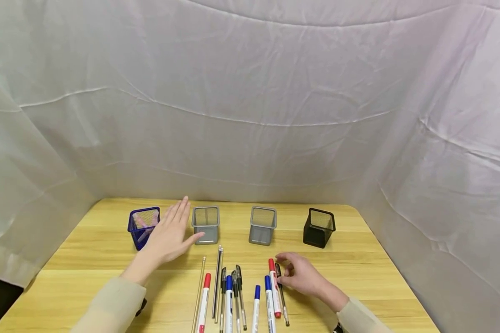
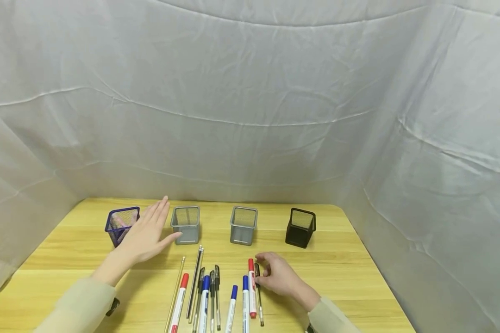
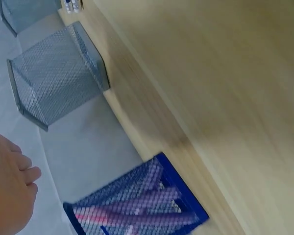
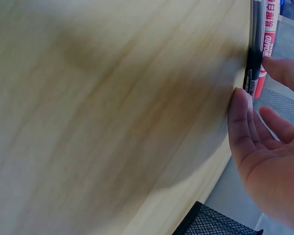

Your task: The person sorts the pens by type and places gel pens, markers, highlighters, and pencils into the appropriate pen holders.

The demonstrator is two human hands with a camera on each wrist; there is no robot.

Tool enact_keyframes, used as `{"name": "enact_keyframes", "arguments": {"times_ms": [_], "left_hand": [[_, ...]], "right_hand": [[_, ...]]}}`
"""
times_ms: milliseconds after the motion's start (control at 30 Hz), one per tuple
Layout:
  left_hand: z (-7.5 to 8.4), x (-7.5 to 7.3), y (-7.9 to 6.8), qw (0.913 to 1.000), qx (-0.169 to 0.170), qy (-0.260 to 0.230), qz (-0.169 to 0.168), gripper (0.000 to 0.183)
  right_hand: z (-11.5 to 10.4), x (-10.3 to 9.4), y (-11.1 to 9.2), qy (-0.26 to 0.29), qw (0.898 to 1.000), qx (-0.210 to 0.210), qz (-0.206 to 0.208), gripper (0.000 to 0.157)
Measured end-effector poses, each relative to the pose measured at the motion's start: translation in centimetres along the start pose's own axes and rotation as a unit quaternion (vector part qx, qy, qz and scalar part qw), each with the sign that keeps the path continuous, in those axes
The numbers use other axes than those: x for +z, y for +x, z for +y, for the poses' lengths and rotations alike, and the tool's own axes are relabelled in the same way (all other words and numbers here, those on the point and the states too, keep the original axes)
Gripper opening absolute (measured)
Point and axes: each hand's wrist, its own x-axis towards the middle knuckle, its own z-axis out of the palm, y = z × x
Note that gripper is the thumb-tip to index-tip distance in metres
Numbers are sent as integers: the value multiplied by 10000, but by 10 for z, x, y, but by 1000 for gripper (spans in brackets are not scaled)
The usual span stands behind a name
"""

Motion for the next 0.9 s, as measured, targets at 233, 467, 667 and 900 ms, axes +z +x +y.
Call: {"name": "enact_keyframes", "arguments": {"times_ms": [233,467,667,900], "left_hand": [[6,8,14,9997,-87,-88,-200,98],[4,20,23,9988,-180,-349,-284,96],[1,26,25,9981,-246,-462,-334,97],[-1,26,27,9978,-255,-436,-438,97]], "right_hand": [[3,1,1,-132,9999,39,3,61],[6,3,-1,-286,9995,129,69,59],[4,3,0,-295,9993,239,45,56],[4,2,2,11,9990,451,55,54]]}}
